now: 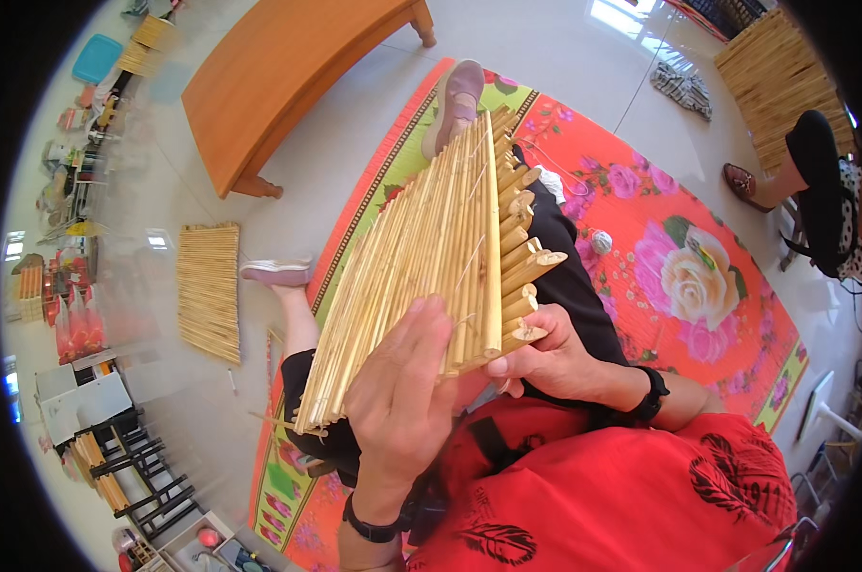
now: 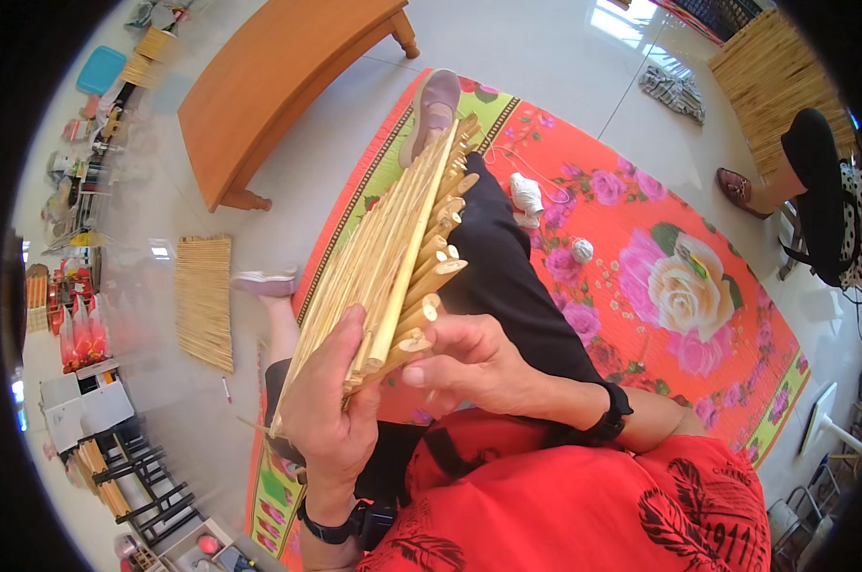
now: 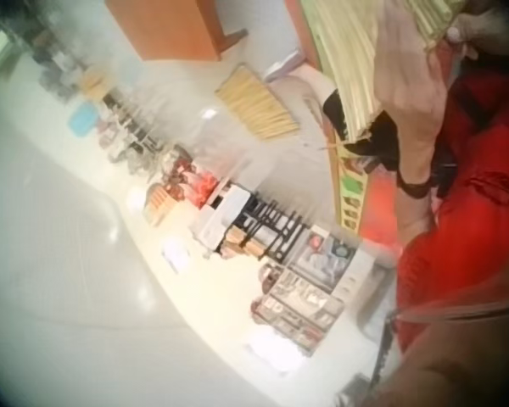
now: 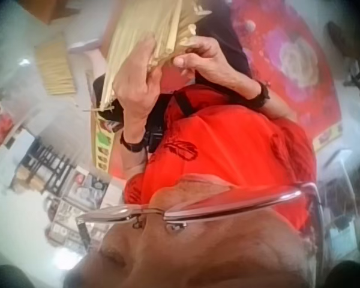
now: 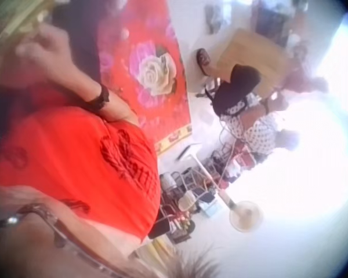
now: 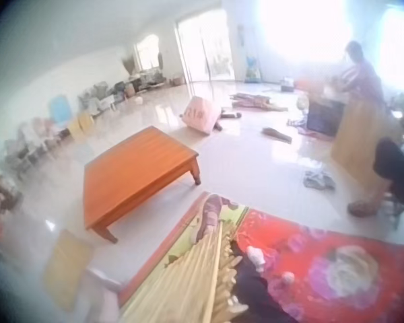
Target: The person is weaving a bamboo mat by hand, using a needle and thread to secure the bamboo strips together. They adjust the mat and continue weaving throughout the clip.
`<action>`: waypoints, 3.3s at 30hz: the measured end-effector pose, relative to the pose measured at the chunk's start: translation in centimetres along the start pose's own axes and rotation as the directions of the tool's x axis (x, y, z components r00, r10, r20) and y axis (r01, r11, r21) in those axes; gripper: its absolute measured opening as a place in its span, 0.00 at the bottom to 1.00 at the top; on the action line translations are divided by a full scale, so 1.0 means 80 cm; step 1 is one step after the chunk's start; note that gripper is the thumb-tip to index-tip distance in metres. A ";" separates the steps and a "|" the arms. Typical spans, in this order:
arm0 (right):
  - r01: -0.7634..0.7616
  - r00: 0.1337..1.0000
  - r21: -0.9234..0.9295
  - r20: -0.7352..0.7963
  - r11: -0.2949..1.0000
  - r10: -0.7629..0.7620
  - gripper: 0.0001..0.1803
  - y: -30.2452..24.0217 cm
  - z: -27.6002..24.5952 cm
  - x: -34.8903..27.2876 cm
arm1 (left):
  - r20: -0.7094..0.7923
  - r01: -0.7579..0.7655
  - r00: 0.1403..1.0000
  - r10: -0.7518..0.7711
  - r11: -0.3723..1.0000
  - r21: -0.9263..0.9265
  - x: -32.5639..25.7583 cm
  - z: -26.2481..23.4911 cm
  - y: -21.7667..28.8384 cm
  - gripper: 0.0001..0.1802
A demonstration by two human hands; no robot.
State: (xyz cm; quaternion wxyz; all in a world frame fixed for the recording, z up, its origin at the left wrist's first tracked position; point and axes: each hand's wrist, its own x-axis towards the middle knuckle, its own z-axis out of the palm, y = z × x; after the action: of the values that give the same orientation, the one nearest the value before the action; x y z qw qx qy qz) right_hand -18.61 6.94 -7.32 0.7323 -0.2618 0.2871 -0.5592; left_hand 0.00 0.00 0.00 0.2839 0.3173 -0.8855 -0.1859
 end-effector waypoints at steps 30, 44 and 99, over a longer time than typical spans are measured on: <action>0.088 0.972 0.010 -0.221 0.996 -0.084 0.11 -0.007 -0.021 -0.018 | -0.045 -0.144 0.989 0.143 0.989 -0.014 0.032 0.038 -0.017 0.19; 0.217 0.961 -0.163 -0.137 0.962 -0.240 0.11 -0.010 -0.027 -0.011 | -0.104 -0.143 0.985 0.137 0.989 -0.043 0.037 0.045 -0.017 0.18; 0.468 0.856 -0.419 -0.002 0.778 -0.517 0.11 -0.030 0.095 0.224 | -0.212 0.352 0.806 -0.553 0.735 -0.580 0.100 -0.105 -0.147 0.30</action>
State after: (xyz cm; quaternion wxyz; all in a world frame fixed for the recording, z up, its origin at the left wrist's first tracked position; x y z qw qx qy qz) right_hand -10.99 -10.55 -2.62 0.4719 -0.4397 0.3599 -0.6741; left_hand 5.48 -15.19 3.60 0.4647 0.4685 -0.6258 -0.4159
